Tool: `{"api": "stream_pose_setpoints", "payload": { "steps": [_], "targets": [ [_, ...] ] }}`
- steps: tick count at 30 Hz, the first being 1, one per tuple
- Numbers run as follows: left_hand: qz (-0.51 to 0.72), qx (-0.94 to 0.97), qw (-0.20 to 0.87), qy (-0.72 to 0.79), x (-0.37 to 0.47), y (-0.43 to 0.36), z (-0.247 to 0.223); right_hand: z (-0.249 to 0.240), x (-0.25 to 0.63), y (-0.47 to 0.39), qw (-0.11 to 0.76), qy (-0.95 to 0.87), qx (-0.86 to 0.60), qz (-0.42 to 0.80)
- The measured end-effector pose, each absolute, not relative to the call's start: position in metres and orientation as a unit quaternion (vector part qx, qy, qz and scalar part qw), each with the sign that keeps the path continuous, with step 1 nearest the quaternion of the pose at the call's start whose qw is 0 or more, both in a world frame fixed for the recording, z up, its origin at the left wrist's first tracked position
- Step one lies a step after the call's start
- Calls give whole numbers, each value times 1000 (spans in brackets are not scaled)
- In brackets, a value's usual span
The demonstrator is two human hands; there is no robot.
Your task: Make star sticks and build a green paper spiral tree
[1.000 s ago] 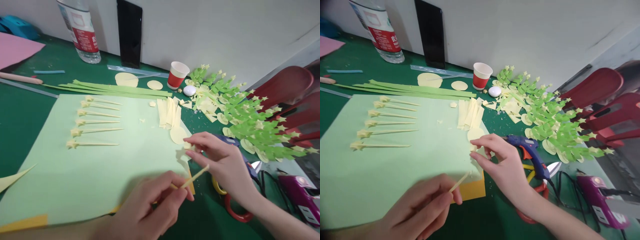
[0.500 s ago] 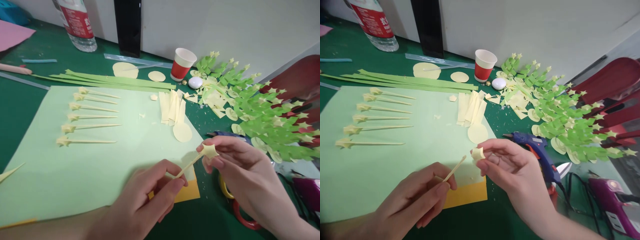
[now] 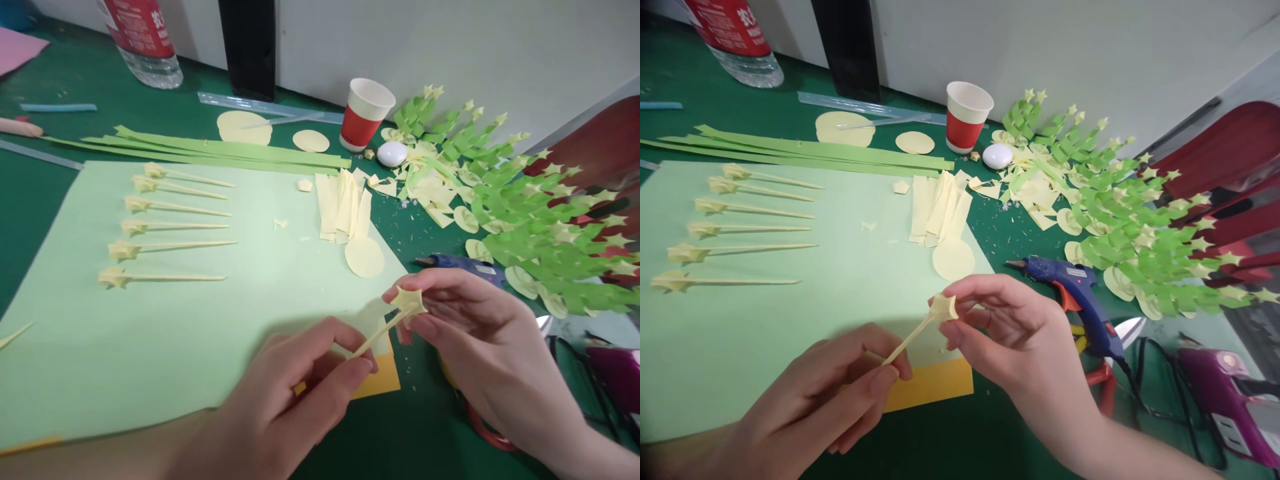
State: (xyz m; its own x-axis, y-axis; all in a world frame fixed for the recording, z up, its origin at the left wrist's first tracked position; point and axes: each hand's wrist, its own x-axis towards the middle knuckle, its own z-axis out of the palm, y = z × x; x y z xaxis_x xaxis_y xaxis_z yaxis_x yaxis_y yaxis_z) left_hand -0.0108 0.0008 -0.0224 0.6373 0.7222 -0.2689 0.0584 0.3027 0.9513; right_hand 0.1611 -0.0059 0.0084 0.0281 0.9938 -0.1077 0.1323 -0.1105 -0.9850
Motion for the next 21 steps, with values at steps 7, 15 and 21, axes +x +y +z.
{"api": "stream_pose_setpoints", "payload": {
  "steps": [7, 15, 21],
  "targets": [
    [219, 548, 720, 365, -10, 0, -21, 6, 162, -6, 428, -503, -571, 488],
    [206, 526, 743, 358, -10, 0, -21, 6, 161, -7, 442, -511, -562, 478],
    [204, 529, 732, 377, -10, 0, -19, 8, 159, -7, 442, -520, -571, 455]
  ]
}}
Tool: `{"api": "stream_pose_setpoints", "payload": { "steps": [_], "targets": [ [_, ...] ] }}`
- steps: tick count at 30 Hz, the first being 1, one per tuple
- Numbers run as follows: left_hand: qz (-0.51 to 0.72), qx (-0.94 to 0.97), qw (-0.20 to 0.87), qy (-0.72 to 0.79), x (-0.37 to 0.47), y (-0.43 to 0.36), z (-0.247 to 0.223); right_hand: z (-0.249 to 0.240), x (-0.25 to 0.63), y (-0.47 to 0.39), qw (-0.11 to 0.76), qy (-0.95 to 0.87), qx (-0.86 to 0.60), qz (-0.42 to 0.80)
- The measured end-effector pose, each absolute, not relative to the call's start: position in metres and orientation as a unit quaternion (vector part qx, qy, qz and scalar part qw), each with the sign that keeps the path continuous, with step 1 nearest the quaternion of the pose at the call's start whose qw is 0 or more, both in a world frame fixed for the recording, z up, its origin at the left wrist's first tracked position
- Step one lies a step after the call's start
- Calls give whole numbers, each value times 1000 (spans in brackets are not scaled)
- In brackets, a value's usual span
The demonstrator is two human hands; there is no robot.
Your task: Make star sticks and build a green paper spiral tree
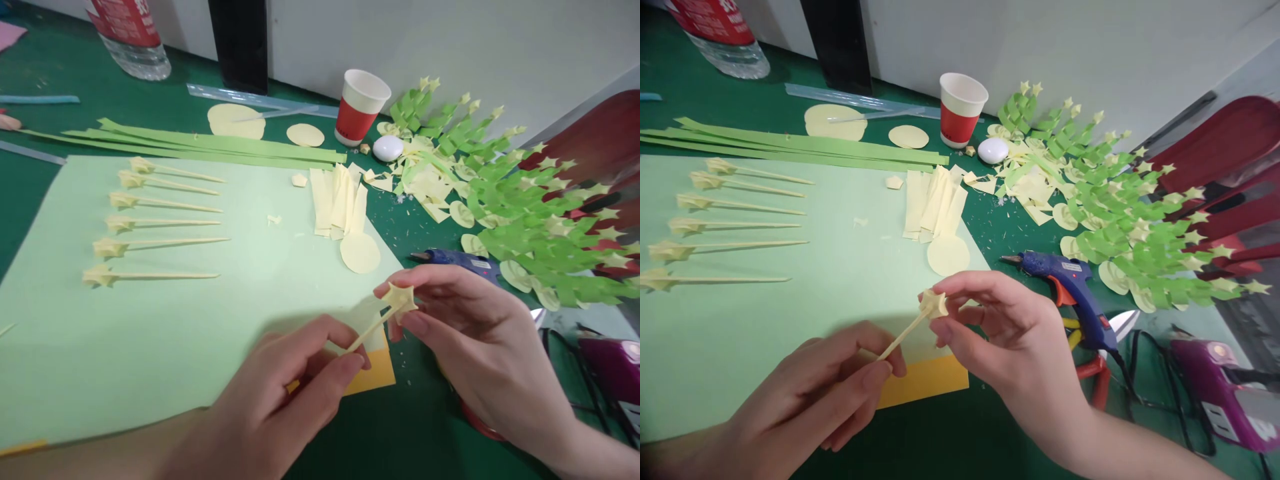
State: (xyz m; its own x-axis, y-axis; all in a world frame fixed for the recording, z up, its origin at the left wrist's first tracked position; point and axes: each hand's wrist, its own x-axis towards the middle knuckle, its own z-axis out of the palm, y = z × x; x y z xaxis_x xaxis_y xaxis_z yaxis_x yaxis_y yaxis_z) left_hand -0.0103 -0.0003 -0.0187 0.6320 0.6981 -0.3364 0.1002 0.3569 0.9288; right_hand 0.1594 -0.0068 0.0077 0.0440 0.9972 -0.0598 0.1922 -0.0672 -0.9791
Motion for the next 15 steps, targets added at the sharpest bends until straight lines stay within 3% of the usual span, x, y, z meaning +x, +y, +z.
{"api": "stream_pose_setpoints", "payload": {
  "steps": [15],
  "targets": [
    [212, 549, 716, 376, -9, 2, -20, 6, 162, -10, 436, -534, -574, 441]
  ]
}}
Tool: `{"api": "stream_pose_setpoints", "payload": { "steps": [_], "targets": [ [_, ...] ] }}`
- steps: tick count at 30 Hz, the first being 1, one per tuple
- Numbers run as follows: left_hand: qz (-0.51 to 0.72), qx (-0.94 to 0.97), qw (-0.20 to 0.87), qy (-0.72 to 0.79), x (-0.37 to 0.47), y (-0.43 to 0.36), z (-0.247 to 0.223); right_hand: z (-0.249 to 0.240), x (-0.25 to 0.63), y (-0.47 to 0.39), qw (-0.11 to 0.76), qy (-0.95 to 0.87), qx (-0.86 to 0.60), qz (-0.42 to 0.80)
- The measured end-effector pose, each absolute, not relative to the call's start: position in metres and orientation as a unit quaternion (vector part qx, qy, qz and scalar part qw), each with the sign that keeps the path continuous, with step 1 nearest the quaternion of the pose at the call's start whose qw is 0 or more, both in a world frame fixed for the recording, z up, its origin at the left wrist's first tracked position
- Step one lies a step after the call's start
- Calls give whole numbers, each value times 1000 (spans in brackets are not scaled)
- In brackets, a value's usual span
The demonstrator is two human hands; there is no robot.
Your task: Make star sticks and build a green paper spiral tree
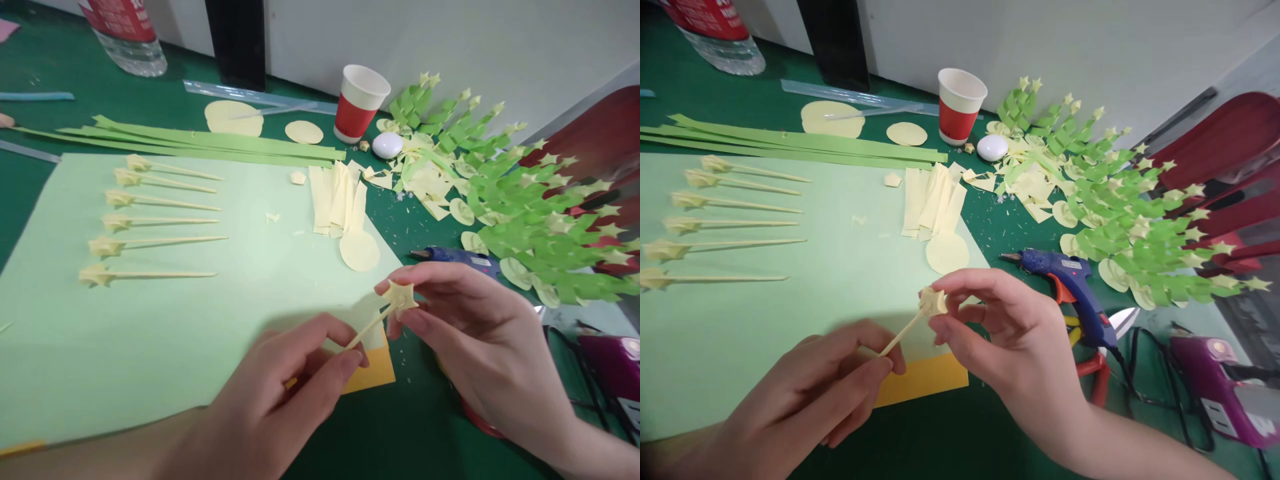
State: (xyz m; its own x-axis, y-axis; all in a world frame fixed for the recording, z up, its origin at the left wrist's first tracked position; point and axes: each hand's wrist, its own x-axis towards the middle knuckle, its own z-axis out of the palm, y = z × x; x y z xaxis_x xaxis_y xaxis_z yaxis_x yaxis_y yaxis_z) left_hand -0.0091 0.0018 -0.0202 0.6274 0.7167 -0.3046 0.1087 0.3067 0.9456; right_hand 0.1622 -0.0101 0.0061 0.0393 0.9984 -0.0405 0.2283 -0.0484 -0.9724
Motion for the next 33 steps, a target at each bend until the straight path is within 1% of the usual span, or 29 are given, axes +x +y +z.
{"api": "stream_pose_setpoints", "payload": {
  "steps": [18, 25, 30, 33],
  "targets": [
    [212, 554, 711, 377, -9, 1, -20, 5, 162, -10, 432, -529, -574, 453],
    [227, 540, 722, 368, -11, -1, -21, 5, 162, -13, 423, -514, -543, 512],
    [229, 507, 752, 353, -10, 3, -22, 3, 155, -12, 380, -505, -557, 539],
    [228, 487, 770, 345, -10, 4, -22, 3, 147, -12, 369, -487, -547, 572]
  ]
}}
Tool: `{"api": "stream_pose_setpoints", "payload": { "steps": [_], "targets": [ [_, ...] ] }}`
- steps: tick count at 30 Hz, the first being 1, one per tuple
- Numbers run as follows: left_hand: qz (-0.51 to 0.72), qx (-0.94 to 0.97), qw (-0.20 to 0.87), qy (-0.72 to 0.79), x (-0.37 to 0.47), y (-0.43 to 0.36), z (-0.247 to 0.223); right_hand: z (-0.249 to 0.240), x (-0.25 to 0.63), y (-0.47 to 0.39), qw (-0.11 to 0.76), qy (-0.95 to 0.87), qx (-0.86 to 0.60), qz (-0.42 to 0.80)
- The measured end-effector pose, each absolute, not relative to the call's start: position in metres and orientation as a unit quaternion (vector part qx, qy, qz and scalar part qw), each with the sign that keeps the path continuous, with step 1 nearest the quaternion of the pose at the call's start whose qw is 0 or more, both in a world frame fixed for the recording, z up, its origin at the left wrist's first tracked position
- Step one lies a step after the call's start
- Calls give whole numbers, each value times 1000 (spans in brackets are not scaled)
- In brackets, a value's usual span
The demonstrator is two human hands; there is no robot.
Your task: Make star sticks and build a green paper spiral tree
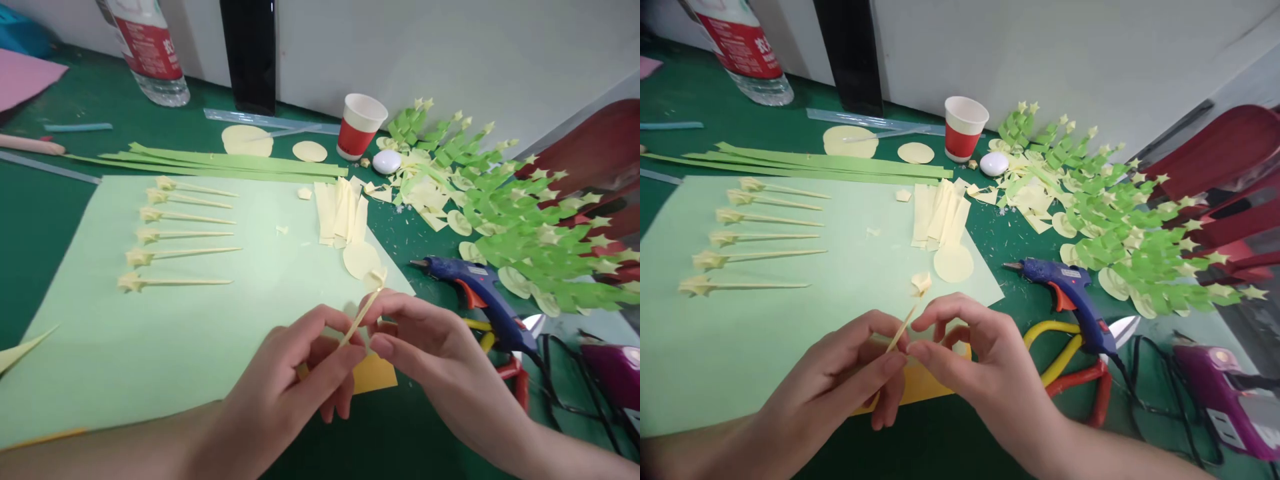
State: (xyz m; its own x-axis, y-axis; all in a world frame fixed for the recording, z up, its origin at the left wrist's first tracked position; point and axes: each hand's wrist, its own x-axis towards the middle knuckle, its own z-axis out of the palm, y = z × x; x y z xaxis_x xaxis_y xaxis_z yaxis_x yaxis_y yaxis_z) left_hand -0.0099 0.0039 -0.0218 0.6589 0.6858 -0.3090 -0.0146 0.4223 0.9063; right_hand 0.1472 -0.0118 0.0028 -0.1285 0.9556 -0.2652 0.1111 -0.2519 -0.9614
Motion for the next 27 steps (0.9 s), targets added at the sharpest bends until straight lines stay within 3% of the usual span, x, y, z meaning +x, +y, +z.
{"api": "stream_pose_setpoints", "payload": {
  "steps": [8, 20, 27],
  "targets": [
    [245, 490, 763, 342, -10, 2, -23, 4, 133, -17, 435, -417, -491, 629],
    [287, 472, 777, 301, -13, 1, -23, 13, 119, -10, 390, -368, -518, 666],
    [268, 463, 792, 292, -6, -1, -34, 54, 114, 27, 477, -532, -551, 432]
  ]
}}
